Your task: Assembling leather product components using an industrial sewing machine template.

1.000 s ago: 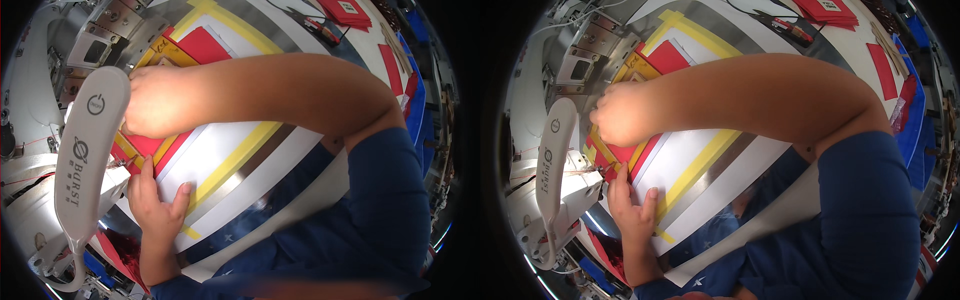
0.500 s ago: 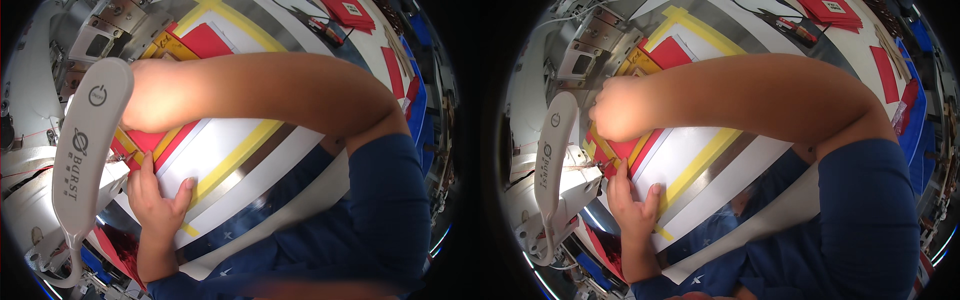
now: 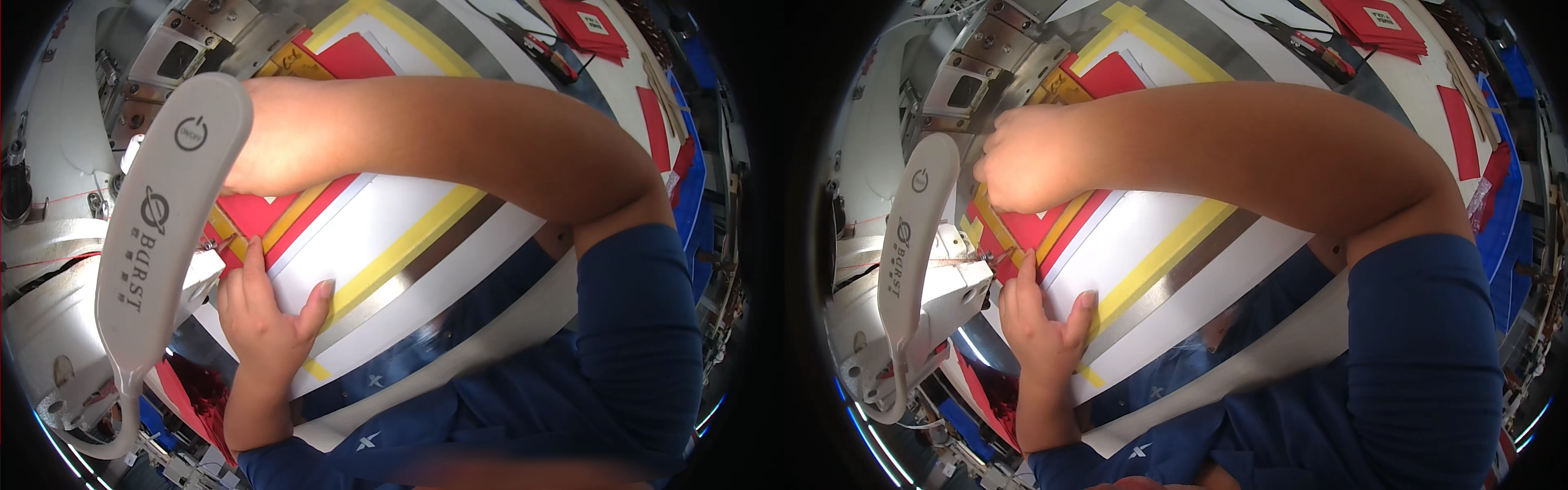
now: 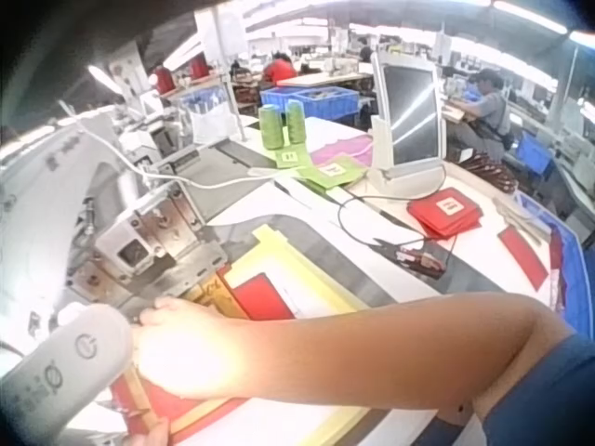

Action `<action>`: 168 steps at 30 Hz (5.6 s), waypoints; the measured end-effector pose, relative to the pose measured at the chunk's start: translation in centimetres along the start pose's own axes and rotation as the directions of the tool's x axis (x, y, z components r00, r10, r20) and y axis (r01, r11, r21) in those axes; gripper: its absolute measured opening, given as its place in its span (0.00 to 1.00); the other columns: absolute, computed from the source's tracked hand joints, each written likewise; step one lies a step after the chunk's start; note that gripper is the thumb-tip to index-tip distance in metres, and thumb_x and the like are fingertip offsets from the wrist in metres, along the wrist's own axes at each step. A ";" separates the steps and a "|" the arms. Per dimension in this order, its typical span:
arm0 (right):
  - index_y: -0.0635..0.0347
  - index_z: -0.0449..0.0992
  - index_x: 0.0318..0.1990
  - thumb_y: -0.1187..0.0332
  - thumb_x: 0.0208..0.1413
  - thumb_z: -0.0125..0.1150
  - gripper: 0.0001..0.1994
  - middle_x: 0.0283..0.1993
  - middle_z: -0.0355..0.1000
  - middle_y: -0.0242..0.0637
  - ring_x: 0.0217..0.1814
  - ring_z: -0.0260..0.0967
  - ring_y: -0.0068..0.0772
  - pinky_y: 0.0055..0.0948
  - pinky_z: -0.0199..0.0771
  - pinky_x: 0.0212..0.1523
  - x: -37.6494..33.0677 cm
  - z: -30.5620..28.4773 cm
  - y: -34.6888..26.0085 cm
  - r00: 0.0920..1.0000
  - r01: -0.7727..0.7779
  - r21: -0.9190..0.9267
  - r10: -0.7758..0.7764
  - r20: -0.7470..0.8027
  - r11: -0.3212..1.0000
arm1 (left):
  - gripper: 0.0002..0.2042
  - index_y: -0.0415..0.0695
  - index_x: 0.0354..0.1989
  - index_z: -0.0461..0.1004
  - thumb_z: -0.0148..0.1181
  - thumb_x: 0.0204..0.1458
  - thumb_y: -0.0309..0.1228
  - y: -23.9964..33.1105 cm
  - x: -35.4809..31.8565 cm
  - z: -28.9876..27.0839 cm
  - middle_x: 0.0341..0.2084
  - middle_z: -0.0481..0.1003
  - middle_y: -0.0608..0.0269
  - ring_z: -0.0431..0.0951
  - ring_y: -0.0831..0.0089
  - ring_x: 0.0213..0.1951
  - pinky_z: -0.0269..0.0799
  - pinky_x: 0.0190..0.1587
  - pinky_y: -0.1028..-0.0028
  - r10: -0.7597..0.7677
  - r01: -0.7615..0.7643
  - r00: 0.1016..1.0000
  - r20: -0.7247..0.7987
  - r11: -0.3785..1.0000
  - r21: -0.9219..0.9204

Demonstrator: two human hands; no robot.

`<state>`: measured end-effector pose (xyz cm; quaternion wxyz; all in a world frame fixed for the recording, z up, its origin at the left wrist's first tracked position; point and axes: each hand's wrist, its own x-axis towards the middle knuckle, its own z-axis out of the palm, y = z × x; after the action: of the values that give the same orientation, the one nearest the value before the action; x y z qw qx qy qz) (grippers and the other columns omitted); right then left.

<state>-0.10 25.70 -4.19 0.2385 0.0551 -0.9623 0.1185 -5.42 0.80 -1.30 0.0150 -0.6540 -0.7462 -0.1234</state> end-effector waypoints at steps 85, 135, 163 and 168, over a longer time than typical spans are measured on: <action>0.59 0.83 0.44 0.70 0.55 0.63 0.10 0.50 0.79 0.48 0.55 0.76 0.55 0.49 0.74 0.60 -2.0 -3.6 -4.5 0.977 -0.129 0.127 0.104 0.184 0.984 | 0.45 0.48 0.73 0.66 0.69 0.52 0.62 5.9 -0.6 -1.2 0.66 0.61 0.16 0.64 0.28 0.66 0.62 0.65 0.47 0.130 -0.101 0.966 0.224 0.985 -0.139; 0.62 0.79 0.44 0.68 0.54 0.68 0.12 0.39 0.77 0.43 0.33 0.77 0.37 0.36 0.77 0.35 -10.0 -9.1 -5.9 0.917 -0.289 -0.210 0.333 0.220 0.934 | 0.41 0.37 0.66 0.75 0.77 0.47 0.52 3.2 2.5 -1.2 0.49 0.73 0.51 0.75 0.53 0.47 0.69 0.52 0.57 0.069 -0.061 0.990 0.120 0.996 -0.072; 0.78 0.76 0.60 0.68 0.57 0.62 0.25 0.32 0.77 0.41 0.26 0.75 0.38 0.37 0.72 0.30 -11.3 -10.4 -6.2 0.872 -0.280 -0.068 0.283 0.399 0.958 | 0.21 0.43 0.62 0.80 0.66 0.59 0.29 2.4 9.1 2.0 0.42 0.73 0.53 0.77 0.55 0.43 0.74 0.49 0.57 0.162 -0.162 0.987 -0.008 0.976 -0.147; 0.76 0.78 0.52 0.70 0.56 0.63 0.19 0.29 0.77 0.42 0.26 0.77 0.38 0.36 0.75 0.29 -10.9 -10.0 -6.4 0.890 -0.303 -0.022 0.291 0.350 0.953 | 0.21 0.41 0.61 0.80 0.66 0.59 0.28 2.5 9.3 1.3 0.41 0.73 0.52 0.77 0.52 0.43 0.74 0.50 0.56 0.129 -0.125 0.992 0.009 0.973 -0.196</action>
<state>14.98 22.65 0.54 0.0420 -0.0684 -0.9842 0.1578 -4.11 10.42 -0.46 -0.0494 -0.6998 -0.6874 -0.1880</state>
